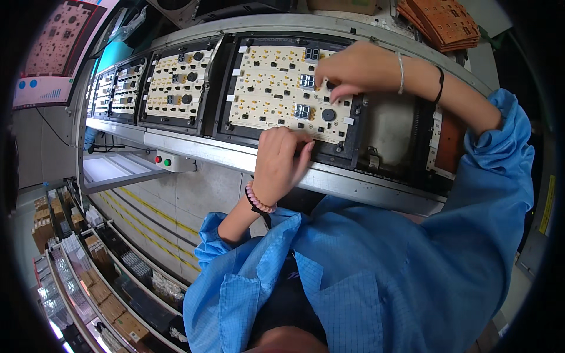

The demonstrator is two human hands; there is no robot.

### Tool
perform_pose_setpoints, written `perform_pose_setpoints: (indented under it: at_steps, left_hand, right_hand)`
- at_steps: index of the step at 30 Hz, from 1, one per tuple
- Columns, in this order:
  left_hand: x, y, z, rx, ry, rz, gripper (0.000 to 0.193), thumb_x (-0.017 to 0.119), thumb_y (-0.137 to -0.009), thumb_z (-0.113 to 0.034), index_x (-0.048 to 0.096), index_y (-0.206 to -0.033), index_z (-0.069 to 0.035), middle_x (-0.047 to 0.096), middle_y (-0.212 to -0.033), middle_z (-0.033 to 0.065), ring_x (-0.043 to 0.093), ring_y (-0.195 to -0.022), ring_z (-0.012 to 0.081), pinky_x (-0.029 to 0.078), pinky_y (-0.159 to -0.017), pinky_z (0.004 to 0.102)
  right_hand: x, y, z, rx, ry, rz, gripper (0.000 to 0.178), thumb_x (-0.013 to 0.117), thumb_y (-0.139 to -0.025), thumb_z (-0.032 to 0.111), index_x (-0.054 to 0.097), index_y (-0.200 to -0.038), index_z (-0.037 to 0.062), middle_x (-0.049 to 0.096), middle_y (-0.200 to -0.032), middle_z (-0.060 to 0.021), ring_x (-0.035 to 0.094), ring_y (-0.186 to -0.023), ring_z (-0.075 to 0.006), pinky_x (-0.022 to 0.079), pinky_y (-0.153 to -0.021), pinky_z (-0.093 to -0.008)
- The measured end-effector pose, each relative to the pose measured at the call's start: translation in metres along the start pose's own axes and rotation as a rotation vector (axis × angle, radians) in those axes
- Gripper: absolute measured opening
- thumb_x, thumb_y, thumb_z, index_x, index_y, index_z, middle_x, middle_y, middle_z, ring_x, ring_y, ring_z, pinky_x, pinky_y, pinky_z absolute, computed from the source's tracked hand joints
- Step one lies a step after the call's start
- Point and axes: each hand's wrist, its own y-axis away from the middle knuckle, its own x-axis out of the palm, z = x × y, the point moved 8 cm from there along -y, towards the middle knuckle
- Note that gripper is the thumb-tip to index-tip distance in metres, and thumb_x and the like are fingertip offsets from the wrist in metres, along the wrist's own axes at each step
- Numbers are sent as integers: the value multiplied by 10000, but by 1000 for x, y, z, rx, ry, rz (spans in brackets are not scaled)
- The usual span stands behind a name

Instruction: The person inserts small electronic components onto circuit boards on a conveyor line by hand and places template covers over the assembled boards.

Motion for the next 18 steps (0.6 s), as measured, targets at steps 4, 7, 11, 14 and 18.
perform_pose_setpoints:
  at_steps: [4,7,11,14,18]
  left_hand:
    - [-2,0,0,-32,4,27,172,697,-846,-65,583,-971,-36,546,-864,111,556,-835,295,412,-801,399]
    - [-5,2,1,-26,23,8,170,674,-861,-58,581,-1000,-30,535,-860,117,547,-831,302,403,-786,398]
    - [-13,1,7,-38,82,-33,161,660,-858,-27,616,-1012,-25,572,-862,123,556,-805,319,414,-759,405]
    - [-21,3,10,-42,95,-64,174,655,-860,-22,619,-1030,-27,574,-867,118,563,-813,312,416,-764,402]
    - [-36,0,25,-26,79,-40,185,641,-871,-39,627,-1055,-45,612,-947,112,575,-872,302,429,-797,398]
  right_hand:
    - [-43,-40,-56,175,-608,-349,326,507,-1042,359,575,-1170,67,588,-716,10,548,-635,-62,423,-580,-235]
    - [-21,-61,-158,549,-1009,-456,441,396,-1078,441,566,-1225,61,614,-856,15,535,-685,-21,433,-625,-158]
    - [-42,-109,-208,554,-1059,-565,530,360,-1066,513,548,-1386,134,567,-1333,-58,483,-1265,-161,392,-1098,-409]
    - [-58,-122,-192,553,-964,-445,506,357,-1069,495,546,-1399,162,544,-1387,-37,445,-1317,-164,356,-1112,-457]
    - [-68,-119,-129,591,-788,-281,417,375,-1083,382,566,-1365,143,575,-1358,-29,500,-1279,-176,398,-1076,-451]
